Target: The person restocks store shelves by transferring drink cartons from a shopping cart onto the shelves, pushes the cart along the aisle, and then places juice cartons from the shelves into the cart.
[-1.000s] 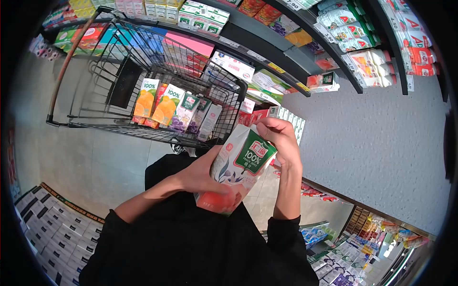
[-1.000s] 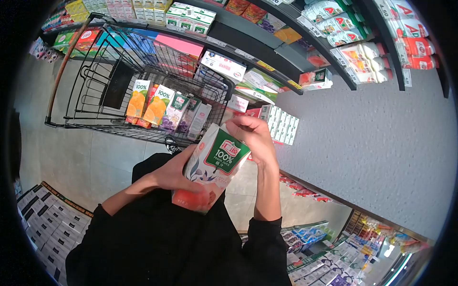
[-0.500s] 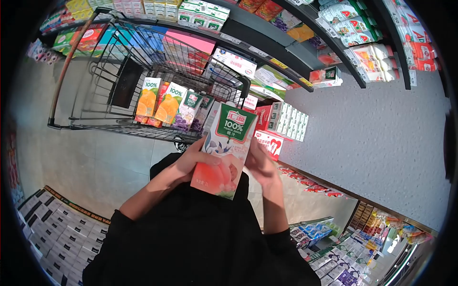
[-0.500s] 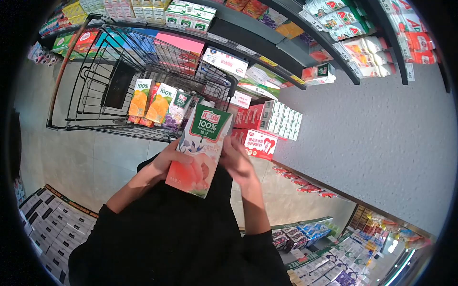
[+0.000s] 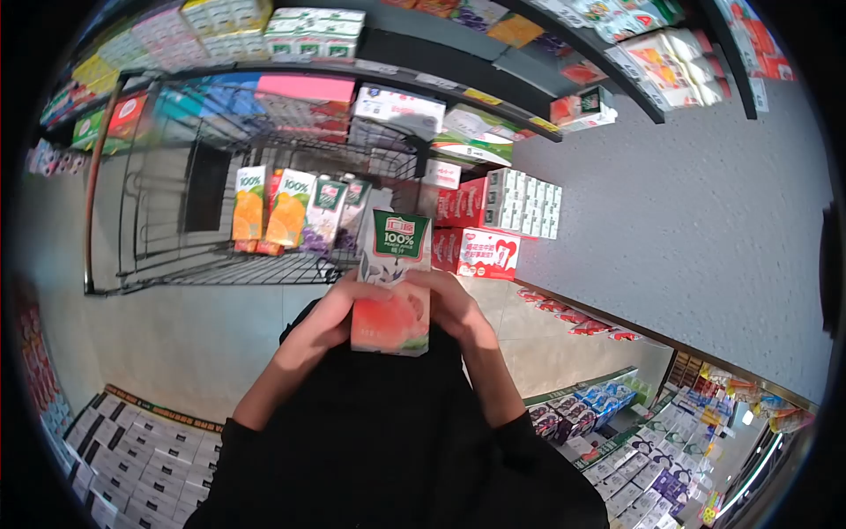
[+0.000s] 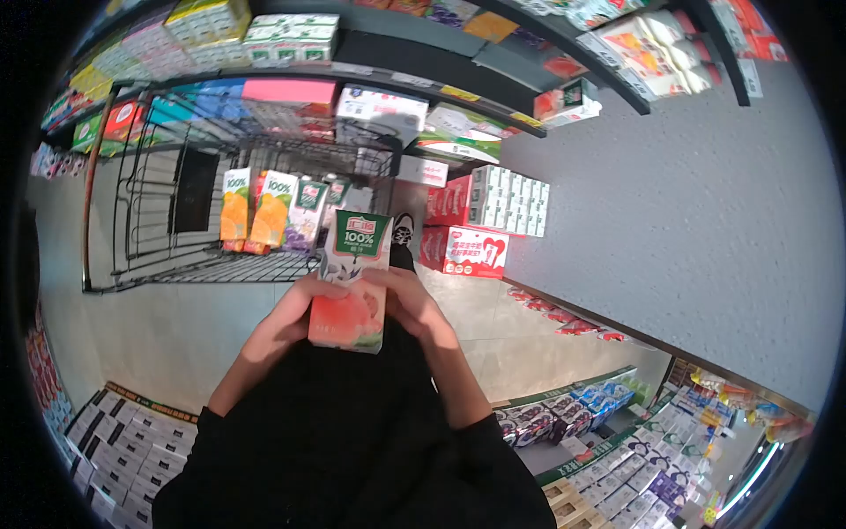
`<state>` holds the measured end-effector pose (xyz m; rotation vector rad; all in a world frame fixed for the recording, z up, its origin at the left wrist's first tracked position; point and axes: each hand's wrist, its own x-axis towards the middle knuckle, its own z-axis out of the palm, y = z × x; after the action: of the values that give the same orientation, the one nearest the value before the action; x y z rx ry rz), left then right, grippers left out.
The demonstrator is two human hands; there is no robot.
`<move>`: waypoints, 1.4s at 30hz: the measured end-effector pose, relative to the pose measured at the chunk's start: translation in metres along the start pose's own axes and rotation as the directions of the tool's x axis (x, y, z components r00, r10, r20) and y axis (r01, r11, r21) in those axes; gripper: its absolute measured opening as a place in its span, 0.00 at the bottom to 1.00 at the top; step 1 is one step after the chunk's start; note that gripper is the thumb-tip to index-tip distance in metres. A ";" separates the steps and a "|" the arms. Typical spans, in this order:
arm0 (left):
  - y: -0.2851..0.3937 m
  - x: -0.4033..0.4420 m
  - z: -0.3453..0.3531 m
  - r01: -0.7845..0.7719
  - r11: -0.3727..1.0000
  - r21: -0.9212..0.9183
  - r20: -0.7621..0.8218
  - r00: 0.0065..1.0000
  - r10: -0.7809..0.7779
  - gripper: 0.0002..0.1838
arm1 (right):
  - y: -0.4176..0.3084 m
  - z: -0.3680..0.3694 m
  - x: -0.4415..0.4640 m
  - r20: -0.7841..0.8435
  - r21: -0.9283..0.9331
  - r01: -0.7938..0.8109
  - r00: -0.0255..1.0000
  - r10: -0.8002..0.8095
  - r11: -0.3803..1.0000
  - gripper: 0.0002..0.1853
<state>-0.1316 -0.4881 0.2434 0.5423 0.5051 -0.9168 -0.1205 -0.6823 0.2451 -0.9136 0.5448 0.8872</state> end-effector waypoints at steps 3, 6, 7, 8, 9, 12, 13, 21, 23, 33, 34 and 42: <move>0.006 0.022 0.016 -0.095 0.986 0.137 0.015 0.995 0.094 0.36 | -0.027 -0.014 -0.004 0.007 -0.017 0.073 0.997 -0.073 0.997 0.21; 0.016 0.048 0.048 -0.196 0.906 0.375 -0.086 0.966 0.245 0.41 | -0.065 -0.024 -0.008 0.044 -0.191 0.313 0.950 -0.310 0.930 0.29; 0.021 0.061 0.058 -0.204 0.902 0.381 -0.087 0.963 0.255 0.41 | -0.080 -0.031 -0.008 0.055 -0.190 0.320 0.947 -0.315 0.928 0.29; 0.029 0.075 0.070 -0.250 0.861 0.442 -0.008 0.959 0.282 0.41 | -0.095 -0.040 -0.008 0.071 -0.269 0.408 0.912 -0.404 0.873 0.31; 0.038 0.090 0.084 -0.294 0.815 0.499 0.072 0.952 0.299 0.42 | -0.109 -0.051 -0.008 0.092 -0.341 0.488 0.868 -0.488 0.804 0.32; 0.064 0.141 0.133 -0.341 0.597 0.726 0.157 0.928 0.338 0.42 | -0.152 -0.101 -0.004 0.096 -0.462 0.532 0.825 -0.557 0.709 0.37; 0.073 0.154 0.155 -0.301 0.506 0.809 0.128 0.929 0.347 0.40 | -0.166 -0.113 -0.005 0.082 -0.497 0.534 0.814 -0.575 0.684 0.38; 0.119 0.327 0.218 -0.599 0.035 0.800 0.481 0.675 0.560 0.29 | -0.274 -0.207 0.031 0.011 -0.612 0.679 0.518 -0.855 0.404 0.39; 0.132 0.348 0.234 -0.505 -0.126 0.854 0.470 0.646 0.602 0.29 | -0.290 -0.227 0.033 0.013 -0.768 0.566 0.484 -0.875 0.301 0.41; 0.164 0.464 0.223 -0.316 0.028 0.948 0.244 0.781 0.575 0.24 | -0.357 -0.338 0.070 -0.046 -0.584 0.745 0.368 -0.929 0.324 0.46; 0.164 0.476 0.214 -0.324 0.024 0.946 0.248 0.768 0.591 0.22 | -0.367 -0.329 0.069 -0.116 -0.581 0.732 0.358 -0.927 0.355 0.42; 0.153 0.480 0.231 -0.339 0.196 0.920 0.202 0.839 0.505 0.23 | -0.386 -0.310 0.064 -0.264 -0.709 0.430 0.572 -0.776 0.558 0.35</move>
<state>0.2841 -0.8447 0.1555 1.7856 -0.1714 -0.5173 0.2261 -1.0405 0.2080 -1.8403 0.3636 0.0395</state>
